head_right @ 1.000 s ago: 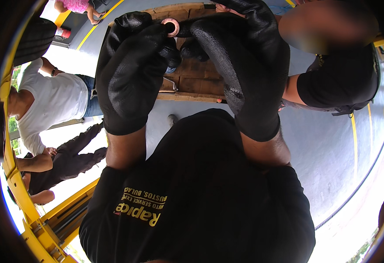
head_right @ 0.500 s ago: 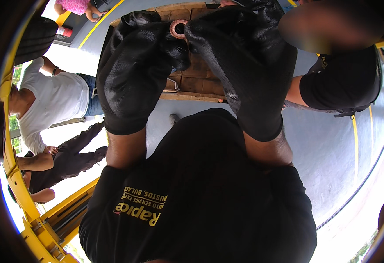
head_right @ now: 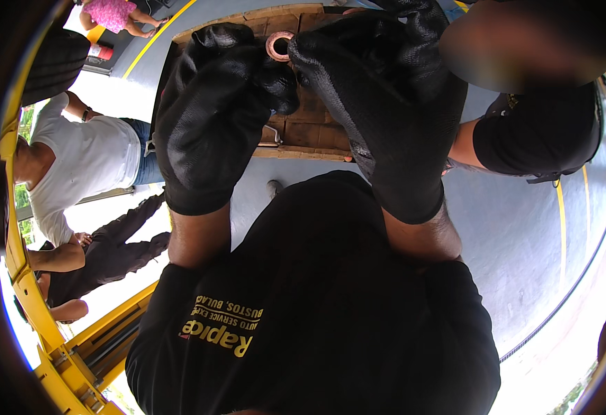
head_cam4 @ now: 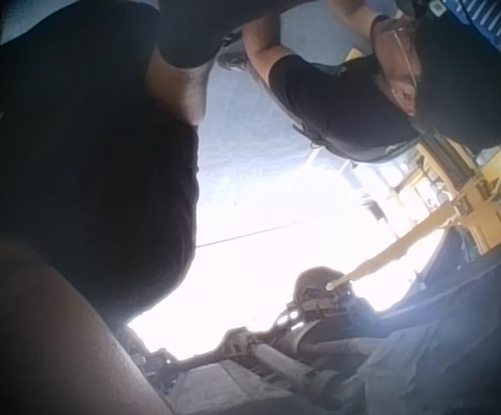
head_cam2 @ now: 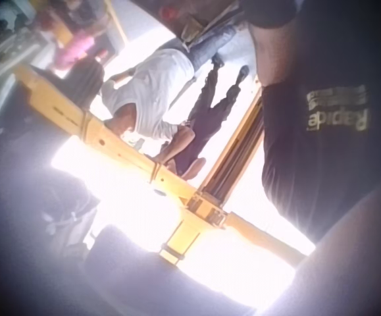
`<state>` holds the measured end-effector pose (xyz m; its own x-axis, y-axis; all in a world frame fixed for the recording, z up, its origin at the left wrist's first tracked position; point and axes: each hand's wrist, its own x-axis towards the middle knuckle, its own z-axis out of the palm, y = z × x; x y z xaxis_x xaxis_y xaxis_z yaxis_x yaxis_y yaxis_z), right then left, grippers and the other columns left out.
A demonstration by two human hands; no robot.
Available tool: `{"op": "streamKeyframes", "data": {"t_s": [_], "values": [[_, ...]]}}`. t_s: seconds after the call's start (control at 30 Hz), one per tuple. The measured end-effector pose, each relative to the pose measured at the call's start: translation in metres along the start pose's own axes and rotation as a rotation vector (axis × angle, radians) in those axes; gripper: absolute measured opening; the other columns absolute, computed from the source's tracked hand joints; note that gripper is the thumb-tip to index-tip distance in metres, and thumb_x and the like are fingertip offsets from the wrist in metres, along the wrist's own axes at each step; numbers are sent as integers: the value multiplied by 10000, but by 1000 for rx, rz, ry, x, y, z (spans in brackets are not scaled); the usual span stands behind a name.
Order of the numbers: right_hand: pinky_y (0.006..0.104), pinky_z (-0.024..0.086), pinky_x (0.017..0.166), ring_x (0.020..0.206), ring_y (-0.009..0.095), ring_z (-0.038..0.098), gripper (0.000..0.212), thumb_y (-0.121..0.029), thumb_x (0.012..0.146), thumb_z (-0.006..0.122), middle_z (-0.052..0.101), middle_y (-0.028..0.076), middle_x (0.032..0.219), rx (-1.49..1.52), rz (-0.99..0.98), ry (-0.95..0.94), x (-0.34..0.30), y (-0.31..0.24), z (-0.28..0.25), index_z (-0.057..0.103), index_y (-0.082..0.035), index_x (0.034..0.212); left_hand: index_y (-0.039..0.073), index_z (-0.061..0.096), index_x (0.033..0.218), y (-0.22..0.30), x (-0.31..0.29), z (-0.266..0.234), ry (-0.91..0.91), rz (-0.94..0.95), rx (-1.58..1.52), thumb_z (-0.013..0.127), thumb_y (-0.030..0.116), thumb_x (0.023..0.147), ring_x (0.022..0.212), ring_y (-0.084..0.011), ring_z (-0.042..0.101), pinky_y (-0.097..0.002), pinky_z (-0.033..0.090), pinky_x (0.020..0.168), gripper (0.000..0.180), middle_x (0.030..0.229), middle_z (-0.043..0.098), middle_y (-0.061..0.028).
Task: The person works under a raised vehicle, handling small parts and using a wrench to tighten bolts on the suspension. The person repeatedly reaches up to adjust components while a coworker stands nearby.
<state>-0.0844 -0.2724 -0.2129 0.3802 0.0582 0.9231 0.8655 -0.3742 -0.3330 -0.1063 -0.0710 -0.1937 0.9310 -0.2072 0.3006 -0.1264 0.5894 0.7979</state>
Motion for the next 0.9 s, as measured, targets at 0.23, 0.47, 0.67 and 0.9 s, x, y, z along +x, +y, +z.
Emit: {"op": "streamKeyframes", "data": {"t_s": [0.23, 0.47, 0.67, 0.9], "values": [[348, 612, 812, 970, 287, 739, 263, 140, 861, 686, 652, 275, 1285, 10, 13, -32, 3, -5, -2, 696, 109, 1122, -70, 552, 1233, 6, -4, 29, 147, 95, 642, 654, -64, 912, 910, -312, 737, -404, 592, 843, 337, 1126, 683, -175], [351, 614, 814, 976, 284, 735, 339, 107, 946, 564, 695, 242, 1169, 745, 511, 73, -3, -14, 3, 601, 124, 1282, 36, 722, 973, 9, 4, 21, -154, 918, 1392, 810, -6, 774, 900, -266, 741, -362, 585, 793, 222, 1007, 762, -115], [345, 605, 856, 986, 247, 728, 491, 68, 957, 529, 698, 226, 1139, 842, 627, 41, -5, -10, -1, 453, 119, 1440, 54, 722, 989, 14, 4, 15, -262, 1082, 1530, 799, 89, 683, 870, -274, 722, -368, 571, 699, 317, 1094, 746, -112], [365, 567, 932, 1023, 246, 709, 511, 85, 948, 541, 706, 179, 1065, 913, 683, 72, 0, -18, 3, 449, 108, 1450, 54, 734, 967, 16, 2, 16, -200, 1026, 1505, 829, 78, 719, 897, -282, 720, -366, 576, 720, 267, 1111, 745, -106]]}}
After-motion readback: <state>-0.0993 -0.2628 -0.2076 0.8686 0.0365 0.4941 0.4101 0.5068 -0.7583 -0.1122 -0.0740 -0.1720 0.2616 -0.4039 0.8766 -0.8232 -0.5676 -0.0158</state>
